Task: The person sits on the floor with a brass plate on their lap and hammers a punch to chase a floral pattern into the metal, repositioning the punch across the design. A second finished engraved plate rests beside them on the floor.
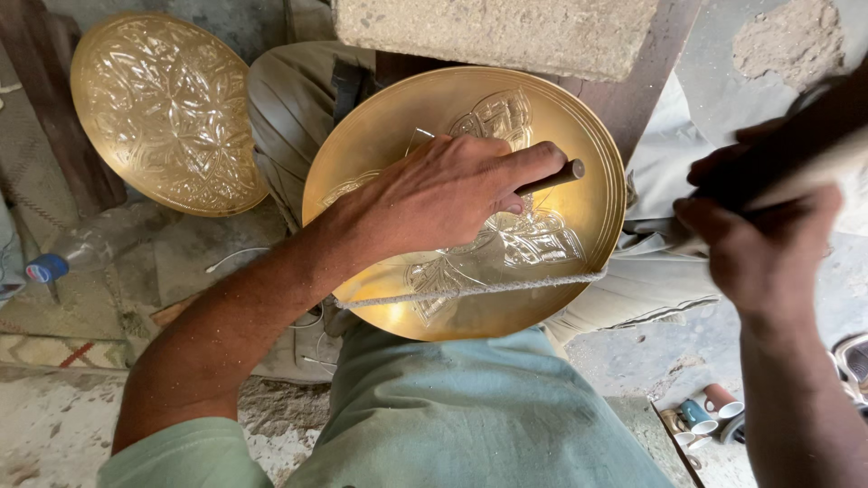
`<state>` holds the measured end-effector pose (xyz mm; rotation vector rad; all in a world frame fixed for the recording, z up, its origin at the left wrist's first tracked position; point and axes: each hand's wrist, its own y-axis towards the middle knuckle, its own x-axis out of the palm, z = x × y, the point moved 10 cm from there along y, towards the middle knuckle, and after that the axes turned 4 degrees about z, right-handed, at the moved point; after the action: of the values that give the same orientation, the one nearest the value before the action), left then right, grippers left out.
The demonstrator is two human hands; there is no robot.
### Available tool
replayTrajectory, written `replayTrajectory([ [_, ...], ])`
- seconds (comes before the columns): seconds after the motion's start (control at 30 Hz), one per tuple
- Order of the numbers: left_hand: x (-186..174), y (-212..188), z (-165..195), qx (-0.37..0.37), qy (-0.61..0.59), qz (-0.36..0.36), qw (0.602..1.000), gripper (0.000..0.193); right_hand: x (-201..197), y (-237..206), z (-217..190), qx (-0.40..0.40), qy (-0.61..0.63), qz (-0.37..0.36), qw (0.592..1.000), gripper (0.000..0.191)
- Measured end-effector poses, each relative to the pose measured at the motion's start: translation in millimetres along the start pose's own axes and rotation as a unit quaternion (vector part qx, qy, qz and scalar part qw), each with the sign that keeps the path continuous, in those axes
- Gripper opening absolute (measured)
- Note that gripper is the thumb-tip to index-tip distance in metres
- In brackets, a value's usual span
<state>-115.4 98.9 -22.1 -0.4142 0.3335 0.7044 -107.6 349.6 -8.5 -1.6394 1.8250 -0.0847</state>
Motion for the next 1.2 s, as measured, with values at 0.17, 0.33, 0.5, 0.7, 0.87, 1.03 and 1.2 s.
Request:
replayTrajectory([
  [0.17, -10, -1, 8, 0.049, -0.017, 0.046, 0.998, 0.029, 9, -6, -57, -0.229, -0.103, 0.008, 0.968, 0.04],
  [0.33, -14, -3, 14, 0.083, -0.017, 0.065, 0.994, 0.03, 19, -21, -64, -0.303, -0.312, 0.021, 0.9, 0.033],
  [0.5, -8, -2, 11, 0.059, -0.021, 0.038, 0.997, 0.03, 9, -16, -28, -0.19, -0.163, -0.025, 0.968, 0.025],
  [0.7, -37, -19, 15, 0.093, -0.067, 0.163, 0.98, 0.044, -18, -12, 7, -0.125, 0.044, -0.031, 0.991, 0.054],
  [0.87, -24, -17, 3, 0.075, -0.062, 0.121, 0.988, 0.039, -3, -12, -14, -0.28, -0.086, -0.078, 0.953, 0.04],
  [1.03, -17, -16, -3, 0.065, -0.06, 0.108, 0.99, 0.04, 12, -19, -48, -0.292, -0.222, -0.064, 0.928, 0.038],
  [1.2, -20, -17, 1, 0.077, -0.058, 0.117, 0.988, 0.04, 32, -17, -85, -0.313, -0.267, -0.065, 0.909, 0.037],
])
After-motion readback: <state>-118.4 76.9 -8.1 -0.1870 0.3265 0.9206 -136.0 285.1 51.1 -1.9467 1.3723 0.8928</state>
